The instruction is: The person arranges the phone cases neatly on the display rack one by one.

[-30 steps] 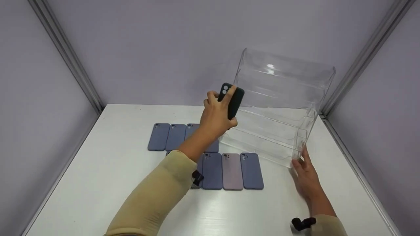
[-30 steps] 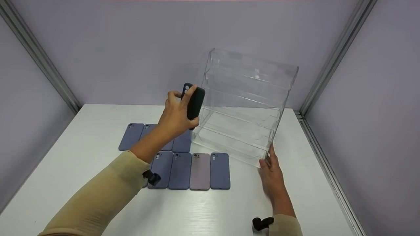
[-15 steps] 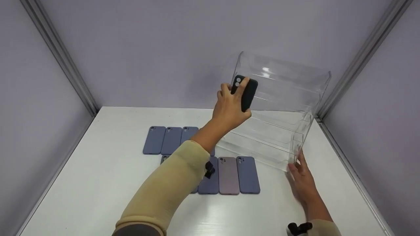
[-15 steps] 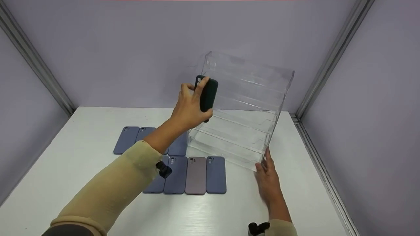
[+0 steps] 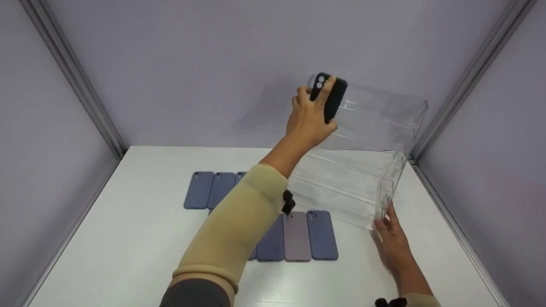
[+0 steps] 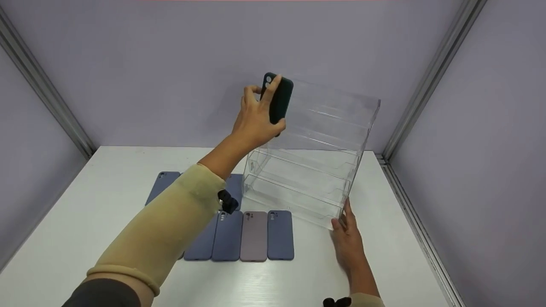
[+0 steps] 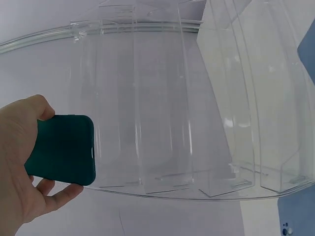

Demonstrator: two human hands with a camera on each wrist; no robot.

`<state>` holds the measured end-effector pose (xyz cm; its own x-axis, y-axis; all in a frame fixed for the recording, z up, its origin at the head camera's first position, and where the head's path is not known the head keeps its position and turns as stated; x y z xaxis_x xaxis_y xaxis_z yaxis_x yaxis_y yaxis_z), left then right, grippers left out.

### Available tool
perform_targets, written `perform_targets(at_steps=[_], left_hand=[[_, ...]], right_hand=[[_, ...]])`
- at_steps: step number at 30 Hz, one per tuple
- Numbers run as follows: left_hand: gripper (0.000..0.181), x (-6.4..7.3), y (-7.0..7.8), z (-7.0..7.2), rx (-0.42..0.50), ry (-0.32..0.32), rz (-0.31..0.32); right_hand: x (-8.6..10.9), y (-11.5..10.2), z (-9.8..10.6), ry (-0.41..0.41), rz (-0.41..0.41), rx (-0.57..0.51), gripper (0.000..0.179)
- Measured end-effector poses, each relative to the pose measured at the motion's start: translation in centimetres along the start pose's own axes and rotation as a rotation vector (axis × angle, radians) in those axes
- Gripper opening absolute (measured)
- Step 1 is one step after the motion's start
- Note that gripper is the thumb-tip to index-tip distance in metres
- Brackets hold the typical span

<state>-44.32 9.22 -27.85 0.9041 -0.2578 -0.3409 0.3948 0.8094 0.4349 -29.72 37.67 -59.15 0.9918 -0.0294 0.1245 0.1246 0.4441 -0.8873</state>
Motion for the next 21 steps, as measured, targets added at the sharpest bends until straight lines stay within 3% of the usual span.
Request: perform_targets(at_steps=[10, 21], left_hand=[[0.097, -3.5, 2.5, 0.5, 0.037, 0.013, -0.042], [0.095, -5.1, 3.6, 1.7, 0.092, 0.096, -0.082]], right_hand=[[1.4, 0.7, 0.7, 0.032, -0.039, -0.030, 0.075], [2.5, 0.1, -0.9, 0.050, 0.006, -0.071, 0.076]])
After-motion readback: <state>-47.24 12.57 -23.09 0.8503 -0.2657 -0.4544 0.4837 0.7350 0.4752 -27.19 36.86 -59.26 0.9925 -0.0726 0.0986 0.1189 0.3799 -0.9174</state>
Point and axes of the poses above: each hand's wrist, its own x-axis away from the middle knuckle, its own z-axis out of the back of the hand, y = z × x, the point moved 9 cm from there along -x, towards the middle knuckle, and after that the axes turned 5 degrees about -y, right-handed, at the moved point
